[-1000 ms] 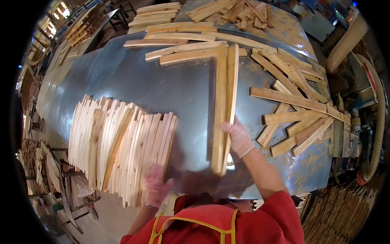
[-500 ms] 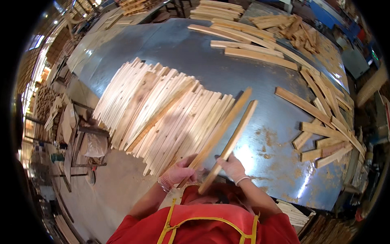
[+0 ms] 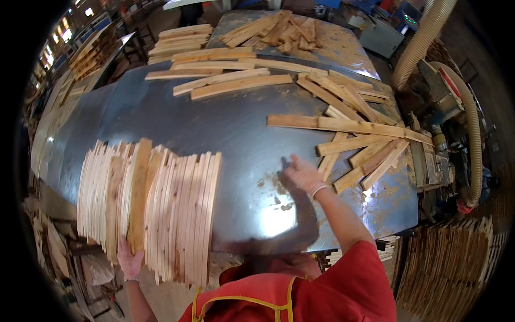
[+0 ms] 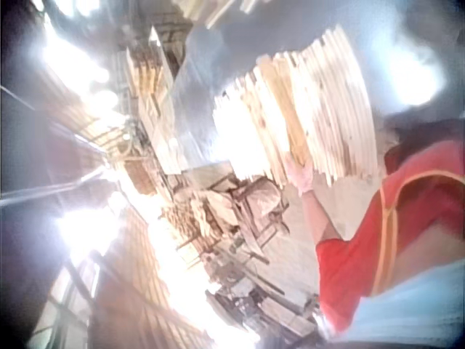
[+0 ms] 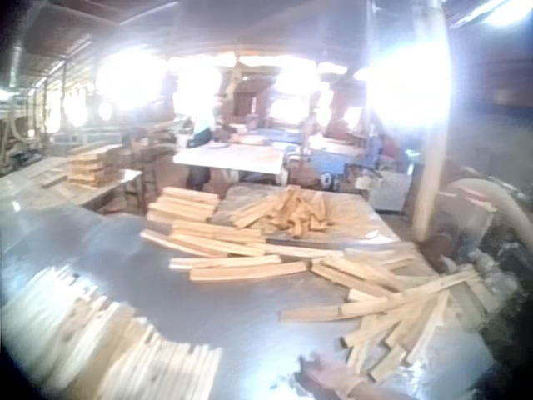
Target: The person picks up thin wooden planks from a metal table and stacks them into a neat pile. The person handles the planks one at a time, aligning them carefully to form a growing stack on the left side of the table.
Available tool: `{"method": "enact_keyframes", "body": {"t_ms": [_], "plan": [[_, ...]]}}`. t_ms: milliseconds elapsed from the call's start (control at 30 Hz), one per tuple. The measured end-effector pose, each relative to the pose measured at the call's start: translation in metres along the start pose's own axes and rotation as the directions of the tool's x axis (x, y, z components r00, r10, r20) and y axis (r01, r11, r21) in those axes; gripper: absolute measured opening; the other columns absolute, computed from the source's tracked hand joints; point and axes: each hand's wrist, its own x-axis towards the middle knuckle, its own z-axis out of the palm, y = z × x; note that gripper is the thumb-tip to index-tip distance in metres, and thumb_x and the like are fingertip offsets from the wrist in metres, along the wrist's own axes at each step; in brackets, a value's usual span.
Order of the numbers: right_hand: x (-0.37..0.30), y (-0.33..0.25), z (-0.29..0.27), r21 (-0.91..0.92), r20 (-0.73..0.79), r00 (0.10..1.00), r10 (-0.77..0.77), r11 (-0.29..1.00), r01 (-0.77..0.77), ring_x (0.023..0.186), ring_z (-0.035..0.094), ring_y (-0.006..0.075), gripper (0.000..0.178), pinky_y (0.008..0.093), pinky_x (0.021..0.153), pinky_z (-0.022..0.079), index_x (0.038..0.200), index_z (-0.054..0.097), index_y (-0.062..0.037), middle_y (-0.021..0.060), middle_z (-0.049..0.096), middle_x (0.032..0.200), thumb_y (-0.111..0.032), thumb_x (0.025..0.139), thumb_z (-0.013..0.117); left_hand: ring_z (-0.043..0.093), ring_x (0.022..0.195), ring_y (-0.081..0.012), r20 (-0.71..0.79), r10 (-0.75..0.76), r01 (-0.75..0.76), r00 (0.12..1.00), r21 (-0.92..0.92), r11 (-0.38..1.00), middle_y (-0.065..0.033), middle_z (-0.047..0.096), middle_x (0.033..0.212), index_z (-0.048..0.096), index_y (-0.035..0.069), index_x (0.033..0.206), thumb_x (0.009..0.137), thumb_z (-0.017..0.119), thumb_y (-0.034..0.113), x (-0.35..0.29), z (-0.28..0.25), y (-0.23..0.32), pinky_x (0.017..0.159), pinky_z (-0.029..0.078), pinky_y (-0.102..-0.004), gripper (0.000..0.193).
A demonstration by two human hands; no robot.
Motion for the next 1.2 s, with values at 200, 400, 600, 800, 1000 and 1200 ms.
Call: {"method": "enact_keyframes", "body": {"t_ms": [200,400,600,800,1000,1200], "plan": [[0.077,0.123,-0.128,-0.505,-0.299,0.947,0.118,0.823,-0.262,0.134,0.06,0.0417,0.073,0.0481,0.112,0.05,0.156,0.051,-0.0099,0.0189,0.065,0.144,-0.023,0.088,0.071,0.061,0.135,-0.0444,0.458,-0.251,0.237,0.853,0.089,0.967,-0.031,0.061,0.148,0.05,-0.008,0.155,0.08,0.08,0.02,0.02,0.021,0.021,0.109,0.054,-0.0469,0.085],[0.136,0.138,-0.13,-0.693,-0.122,0.992,0.022,0.713,-0.101,0.146,0.05,0.0326,0.07,0.0486,0.12,0.039,0.157,0.052,-0.0151,0.0141,0.056,0.153,-0.017,0.089,0.068,0.064,0.13,-0.0403,0.204,-0.384,0.389,0.9,0.02,0.921,-0.0276,0.062,0.144,0.057,-0.004,0.148,0.078,0.08,0.021,-0.009,0.038,0.011,0.107,0.053,-0.0468,0.079],[0.168,0.115,-0.104,-0.725,0.132,0.989,0.062,0.687,0.053,0.13,0.064,0.0369,0.063,0.0483,0.11,0.051,0.148,0.059,-0.0123,0.0173,0.07,0.132,-0.031,0.089,0.073,0.052,0.145,-0.0433,0.107,0.114,-0.14,0.988,0.277,0.951,-0.0268,0.055,0.154,0.047,0.001,0.161,0.083,0.081,0.017,0.009,0.029,0.136,0.116,0.046,-0.047,0.086],[0.089,-0.087,-0.088,-0.321,0.523,0.85,0.067,0.939,0.123,0.116,0.072,0.0379,0.091,0.0457,0.1,0.056,0.162,0.043,-0.0038,0.023,0.075,0.126,-0.039,0.085,0.077,0.049,0.15,-0.0407,0.432,0.376,-0.143,0.82,-0.481,0.865,-0.0251,0.05,0.159,0.047,0.003,0.16,0.09,0.085,0.029,0.01,0.03,0.319,0.124,0.042,-0.0448,0.084],[0.027,-0.079,0.09,0.663,0.329,0.939,0.103,0.683,-0.307,0.103,0.069,0.0231,0.087,0.0358,0.09,0.057,0.161,0.041,-0.0003,0.0161,0.074,0.115,-0.034,0.092,0.08,0.051,0.143,-0.0422,0.338,0.45,-0.181,0.827,-0.598,0.781,-0.0229,0.049,0.158,0.056,0.004,0.15,0.088,0.083,0.049,-0.025,0.033,0.337,0.119,0.042,-0.0521,0.081],[-0.057,-0.165,0.19,0.765,0.363,0.915,0.177,0.504,-0.401,0.085,0.065,0.0179,0.072,0.037,0.068,0.056,0.157,0.045,-0.0099,0.0083,0.069,0.106,-0.025,0.095,0.078,0.045,0.145,-0.0407,0.372,0.395,-0.233,0.84,-0.41,0.882,-0.0204,0.049,0.156,0.05,0.004,0.154,0.089,0.079,0.055,-0.057,0.008,0.29,0.122,0.035,-0.0535,0.088]]}}
